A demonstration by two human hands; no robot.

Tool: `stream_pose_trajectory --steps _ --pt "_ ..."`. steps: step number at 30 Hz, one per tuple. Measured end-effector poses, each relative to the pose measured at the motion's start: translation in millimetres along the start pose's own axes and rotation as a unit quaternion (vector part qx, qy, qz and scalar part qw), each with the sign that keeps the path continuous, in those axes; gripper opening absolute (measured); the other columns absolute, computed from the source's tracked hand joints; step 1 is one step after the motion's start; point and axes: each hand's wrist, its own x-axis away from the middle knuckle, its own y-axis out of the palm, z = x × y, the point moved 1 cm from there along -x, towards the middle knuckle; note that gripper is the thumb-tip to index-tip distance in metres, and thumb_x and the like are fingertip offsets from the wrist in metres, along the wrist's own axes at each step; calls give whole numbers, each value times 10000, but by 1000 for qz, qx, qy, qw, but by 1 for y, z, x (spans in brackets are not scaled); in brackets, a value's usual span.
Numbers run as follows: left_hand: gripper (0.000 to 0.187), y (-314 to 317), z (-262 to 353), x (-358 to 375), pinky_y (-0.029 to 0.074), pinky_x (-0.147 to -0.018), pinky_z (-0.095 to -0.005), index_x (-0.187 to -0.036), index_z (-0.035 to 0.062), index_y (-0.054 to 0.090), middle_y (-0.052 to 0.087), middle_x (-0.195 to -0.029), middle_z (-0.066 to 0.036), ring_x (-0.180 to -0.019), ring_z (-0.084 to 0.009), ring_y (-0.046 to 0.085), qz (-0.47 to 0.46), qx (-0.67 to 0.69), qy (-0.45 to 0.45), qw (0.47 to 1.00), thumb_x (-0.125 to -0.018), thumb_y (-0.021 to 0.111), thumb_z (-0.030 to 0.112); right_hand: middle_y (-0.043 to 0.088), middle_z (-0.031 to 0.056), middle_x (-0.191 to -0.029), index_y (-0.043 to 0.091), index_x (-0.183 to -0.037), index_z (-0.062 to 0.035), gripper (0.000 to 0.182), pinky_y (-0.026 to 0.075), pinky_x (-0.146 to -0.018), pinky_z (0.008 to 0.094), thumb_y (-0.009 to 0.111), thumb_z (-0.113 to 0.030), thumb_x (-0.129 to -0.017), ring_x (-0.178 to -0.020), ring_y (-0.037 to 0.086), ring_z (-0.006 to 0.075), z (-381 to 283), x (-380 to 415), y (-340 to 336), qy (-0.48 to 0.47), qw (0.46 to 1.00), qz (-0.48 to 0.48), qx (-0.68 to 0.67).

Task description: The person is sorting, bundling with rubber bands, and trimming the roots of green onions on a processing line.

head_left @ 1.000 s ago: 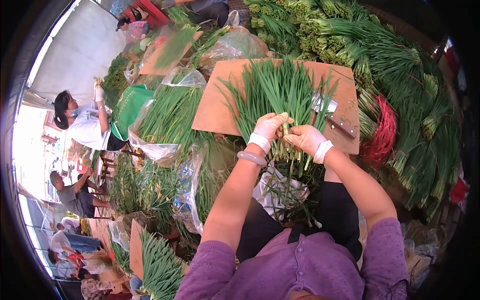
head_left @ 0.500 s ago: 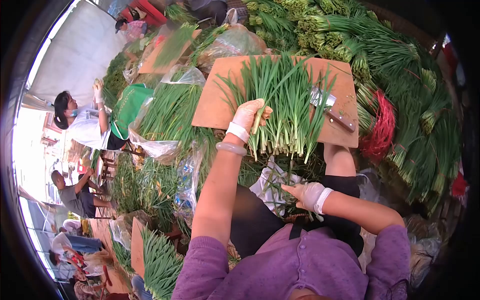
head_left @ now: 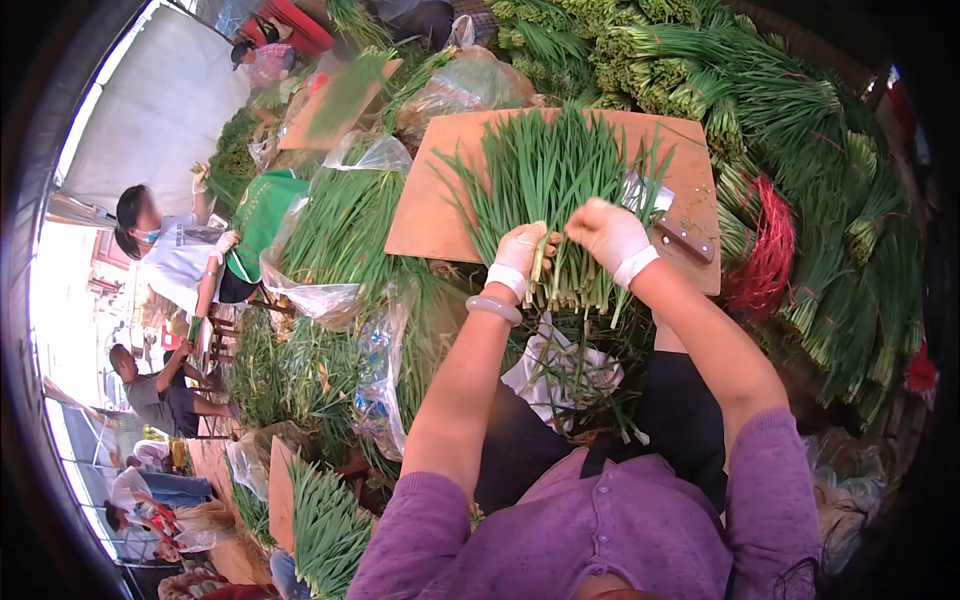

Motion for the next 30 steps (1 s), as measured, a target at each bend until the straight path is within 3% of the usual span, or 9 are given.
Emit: stream_pose_trajectory --steps 2,4,7,10,18,20,22,27,30 --pt "255 -4 -8 -3 468 -502 -246 -971 8 586 652 -849 -88 -614 -124 552 15 27 -10 999 -920 520 248 612 95 -884 624 -871 -84 176 478 -713 352 623 -253 -821 -761 601 248 -1 -2 -6 51 914 177 -361" --pt "260 -7 -6 0 464 -501 -245 -950 8 599 643 -826 -83 -606 -131 549 24 41 -28 999 -921 515 252 618 95 -820 608 -832 -85 178 467 -681 335 606 -262 -833 -706 582 224 -10 -2 -18 108 853 131 -494" --pt "317 -7 -7 -1 403 -473 -228 -916 32 628 604 -740 -31 -556 -117 523 31 52 -44 997 -926 477 311 648 85 -742 617 -839 -61 188 489 -630 343 600 -248 -823 -697 636 228 -23 4 -19 -2 998 -30 -61" --pt "348 -8 -7 -1 372 -458 -222 -903 43 641 582 -686 -3 -520 -102 501 26 53 -43 997 -930 458 338 673 115 -802 657 -838 -72 147 512 -657 405 549 -156 -784 -765 662 270 -37 3 15 -60 958 -165 225" --pt "267 -14 -13 -4 431 -496 -225 -919 39 644 584 -687 -15 -541 -99 505 22 71 -31 997 -914 523 277 672 107 -797 671 -785 -61 135 508 -641 379 563 -139 -764 -764 661 276 -48 -8 27 -98 944 -173 265" --pt "260 -13 -11 -2 451 -524 -246 -953 44 645 613 -738 -32 -590 -115 543 53 46 9 997 -906 543 279 650 118 -779 658 -808 -50 148 501 -662 342 568 -166 -794 -737 643 242 -30 -9 21 3 992 -10 -123" --pt "251 -16 -12 -1 458 -559 -272 -968 29 607 657 -908 -56 -658 -129 572 3 5 -11 1000 -892 559 263 603 15 -745 625 -861 -42 169 465 -687 265 631 -206 -821 -697 540 130 -23 -9 -1 96 893 39 -439" --pt "236 -14 -7 -1 449 -537 -271 -920 34 612 661 -911 -47 -622 -123 564 -2 -25 -46 999 -883 567 262 494 -42 -695 563 -937 -50 131 337 -530 185 608 -145 -860 -578 417 46 -56 8 -93 147 657 83 -735" --pt "223 -14 7 5 439 -518 -259 -889 27 616 657 -900 -36 -608 -106 552 2 -204 -25 979 -866 588 247 531 -3 -720 554 -946 -31 164 388 -546 201 610 -138 -835 -584 454 63 -61 48 -133 -26 691 2 -722"
